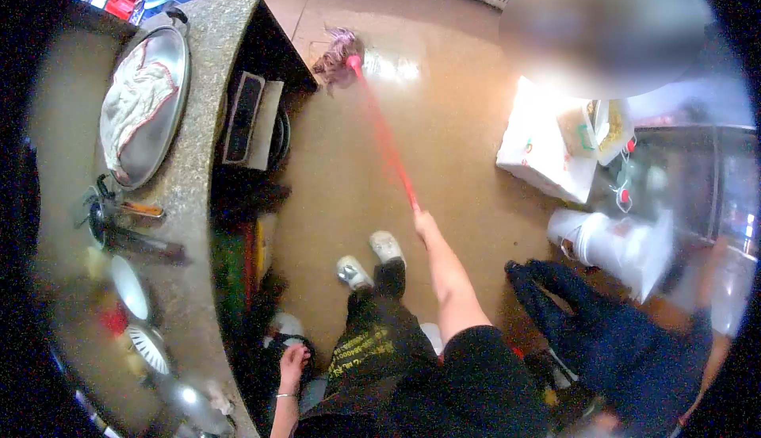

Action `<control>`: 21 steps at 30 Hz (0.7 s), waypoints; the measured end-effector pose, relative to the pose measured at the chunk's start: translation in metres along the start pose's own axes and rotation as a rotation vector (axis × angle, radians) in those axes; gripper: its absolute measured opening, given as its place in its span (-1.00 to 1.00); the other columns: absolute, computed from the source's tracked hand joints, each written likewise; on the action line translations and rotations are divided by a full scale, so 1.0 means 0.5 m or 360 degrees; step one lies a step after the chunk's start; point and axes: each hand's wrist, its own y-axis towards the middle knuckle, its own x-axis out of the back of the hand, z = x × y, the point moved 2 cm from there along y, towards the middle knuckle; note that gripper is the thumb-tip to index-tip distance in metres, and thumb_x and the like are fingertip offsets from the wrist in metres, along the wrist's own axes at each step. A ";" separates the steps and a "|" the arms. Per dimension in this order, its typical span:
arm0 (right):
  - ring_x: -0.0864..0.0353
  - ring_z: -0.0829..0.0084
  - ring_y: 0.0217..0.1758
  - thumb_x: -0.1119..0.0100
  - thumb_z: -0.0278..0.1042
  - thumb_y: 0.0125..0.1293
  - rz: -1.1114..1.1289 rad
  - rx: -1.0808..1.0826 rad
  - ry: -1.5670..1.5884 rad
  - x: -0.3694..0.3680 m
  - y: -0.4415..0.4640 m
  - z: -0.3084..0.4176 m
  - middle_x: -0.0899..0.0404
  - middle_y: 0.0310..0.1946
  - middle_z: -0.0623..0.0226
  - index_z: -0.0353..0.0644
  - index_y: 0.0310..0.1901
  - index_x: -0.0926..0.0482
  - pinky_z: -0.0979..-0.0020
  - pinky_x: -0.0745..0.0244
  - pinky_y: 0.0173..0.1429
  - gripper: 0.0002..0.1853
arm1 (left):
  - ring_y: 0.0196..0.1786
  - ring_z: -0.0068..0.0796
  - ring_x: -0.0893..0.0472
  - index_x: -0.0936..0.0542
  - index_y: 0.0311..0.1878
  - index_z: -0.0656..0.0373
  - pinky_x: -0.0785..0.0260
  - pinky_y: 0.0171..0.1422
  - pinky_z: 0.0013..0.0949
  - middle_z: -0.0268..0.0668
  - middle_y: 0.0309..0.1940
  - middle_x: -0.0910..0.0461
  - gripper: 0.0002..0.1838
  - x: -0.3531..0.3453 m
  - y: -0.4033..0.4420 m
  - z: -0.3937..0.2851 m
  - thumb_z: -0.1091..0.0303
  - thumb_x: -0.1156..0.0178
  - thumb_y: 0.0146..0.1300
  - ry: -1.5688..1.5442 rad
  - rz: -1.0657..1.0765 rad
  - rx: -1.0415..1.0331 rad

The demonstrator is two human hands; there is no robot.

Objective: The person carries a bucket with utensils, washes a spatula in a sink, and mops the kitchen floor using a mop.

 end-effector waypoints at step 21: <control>-0.35 -0.02 0.01 0.57 0.38 0.12 0.0126 -0.0299 -0.0397 0.054 -0.123 -0.177 -0.40 -0.18 -0.21 -0.40 -0.14 -0.44 0.17 -0.23 0.07 -0.13 | -0.32 -0.56 -0.50 -0.42 -0.10 0.19 -0.36 -0.26 -0.52 -0.33 -0.27 -0.50 -0.74 0.027 -0.035 0.125 0.33 -0.07 0.16 -0.0128 -0.0054 0.0157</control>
